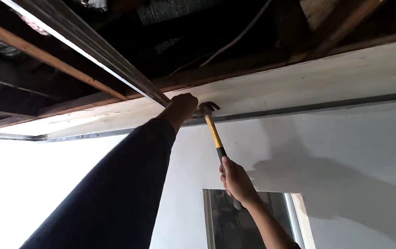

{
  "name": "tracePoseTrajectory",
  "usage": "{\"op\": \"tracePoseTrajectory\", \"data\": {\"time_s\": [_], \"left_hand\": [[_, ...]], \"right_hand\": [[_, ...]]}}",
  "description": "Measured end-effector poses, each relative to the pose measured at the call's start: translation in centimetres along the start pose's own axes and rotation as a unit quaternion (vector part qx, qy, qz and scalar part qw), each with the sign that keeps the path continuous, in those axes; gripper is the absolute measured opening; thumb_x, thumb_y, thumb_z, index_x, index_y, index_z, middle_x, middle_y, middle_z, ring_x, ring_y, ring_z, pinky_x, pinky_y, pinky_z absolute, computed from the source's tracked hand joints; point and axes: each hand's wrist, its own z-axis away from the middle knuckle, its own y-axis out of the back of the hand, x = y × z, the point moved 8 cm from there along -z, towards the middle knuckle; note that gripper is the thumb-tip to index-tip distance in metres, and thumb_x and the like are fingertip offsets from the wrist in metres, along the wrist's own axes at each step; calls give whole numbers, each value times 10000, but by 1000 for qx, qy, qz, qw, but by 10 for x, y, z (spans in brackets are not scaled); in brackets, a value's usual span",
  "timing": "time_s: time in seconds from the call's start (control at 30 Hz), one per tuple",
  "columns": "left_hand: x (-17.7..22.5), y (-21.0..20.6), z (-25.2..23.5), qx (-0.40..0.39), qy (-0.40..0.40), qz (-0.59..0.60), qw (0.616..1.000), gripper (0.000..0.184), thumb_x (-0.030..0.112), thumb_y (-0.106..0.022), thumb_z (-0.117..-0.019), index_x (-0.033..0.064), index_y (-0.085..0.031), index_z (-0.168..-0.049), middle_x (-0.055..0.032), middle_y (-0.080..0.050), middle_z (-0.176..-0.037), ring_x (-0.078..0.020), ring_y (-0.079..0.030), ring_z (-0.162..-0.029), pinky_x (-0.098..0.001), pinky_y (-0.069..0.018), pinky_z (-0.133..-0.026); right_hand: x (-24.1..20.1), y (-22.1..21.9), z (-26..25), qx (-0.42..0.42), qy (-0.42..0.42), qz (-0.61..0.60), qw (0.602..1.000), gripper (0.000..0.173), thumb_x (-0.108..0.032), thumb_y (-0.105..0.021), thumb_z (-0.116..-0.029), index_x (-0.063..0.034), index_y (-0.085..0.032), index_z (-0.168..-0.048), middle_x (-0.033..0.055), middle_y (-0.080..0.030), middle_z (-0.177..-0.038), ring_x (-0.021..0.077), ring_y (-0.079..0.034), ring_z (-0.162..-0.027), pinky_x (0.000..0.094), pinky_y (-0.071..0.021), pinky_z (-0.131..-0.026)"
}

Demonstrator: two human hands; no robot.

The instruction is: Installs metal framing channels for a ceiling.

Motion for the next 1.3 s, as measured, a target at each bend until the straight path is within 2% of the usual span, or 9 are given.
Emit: {"op": "tracePoseTrajectory", "data": {"time_s": [0.13, 0.23, 0.33, 0.5, 0.67, 0.83, 1.0, 1.17, 1.3], "left_hand": [[-3, -27, -15, 16, 4, 10, 1000, 285, 349, -723, -944, 89, -749, -1058, -161, -709, -1110, -379, -675, -1070, -613, -549, -868], [-1, -27, -24, 58, 6, 11, 998, 308, 338, -753, -920, 91, -734, -1104, -153, -679, -1180, -367, -667, -1084, -580, -562, -861], [-5, -21, -26, 80, 11, 36, 996, 442, 303, -812, -868, 109, -668, -1238, -153, -613, -1284, -377, -636, -1142, -585, -557, -880], [-1, -21, -26, 45, 55, 25, 997, 265, 366, -766, -883, 116, -742, -967, -146, -712, -1059, -372, -680, -1017, -606, -547, -767], [-1, -20, -28, 42, 45, 31, 998, 239, 313, -781, -865, 88, -734, -930, -154, -706, -1036, -359, -681, -1009, -589, -554, -768], [3, -14, -35, 47, 5, 3, 999, 305, 333, -859, -786, 76, -728, -884, -163, -699, -1013, -370, -675, -990, -597, -558, -796], [0, -16, -46, 43, -27, -27, 998, 378, 450, -858, -782, 97, -727, -814, -151, -699, -905, -366, -678, -921, -622, -541, -775], [-6, -14, -44, 46, -7, -20, 999, 377, 511, -837, -790, 147, -745, -823, -112, -704, -875, -337, -679, -899, -610, -533, -757], [-7, -14, -42, 45, -10, -22, 999, 379, 529, -833, -787, 162, -741, -822, -99, -703, -867, -328, -680, -892, -610, -531, -742]], "right_hand": [[1, -8, 4, -17, -52, -137, 989, 584, -540, -251, -1101, -63, -573, -1003, 21, -464, -594, 121, -439, -412, 267, -426, -388], [5, -9, 6, -9, -67, -197, 978, 619, -565, -226, -1091, -57, -562, -979, 14, -453, -582, 109, -428, -396, 258, -426, -370], [4, -13, 8, 8, -62, -214, 975, 625, -559, -216, -1093, -54, -564, -968, 16, -449, -569, 112, -433, -388, 261, -432, -360], [7, -12, 22, 35, -39, -261, 964, 625, -558, -220, -1094, -51, -573, -999, 16, -451, -567, 119, -424, -375, 277, -424, -334], [1, -9, 25, 91, -12, -330, 939, 665, -517, -180, -1108, -11, -611, -1127, 54, -525, -617, 143, -469, -380, 300, -459, -324], [-7, -6, 21, 102, -15, -382, 919, 605, -501, -172, -1111, -85, -573, -1290, 50, -492, -615, 121, -429, -367, 271, -421, -312], [-7, -30, 15, 76, -28, -424, 902, 599, -575, -185, -1085, -102, -545, -1165, 21, -446, -575, 98, -414, -375, 253, -423, -339], [-10, -35, 14, 46, -56, -394, 916, 607, -585, -228, -1076, -93, -560, -1202, 44, -447, -591, 112, -421, -383, 261, -426, -341], [-15, -40, 13, 63, -45, -428, 901, 619, -604, -208, -1068, -82, -536, -1128, 31, -431, -571, 102, -407, -367, 254, -419, -331]]}}
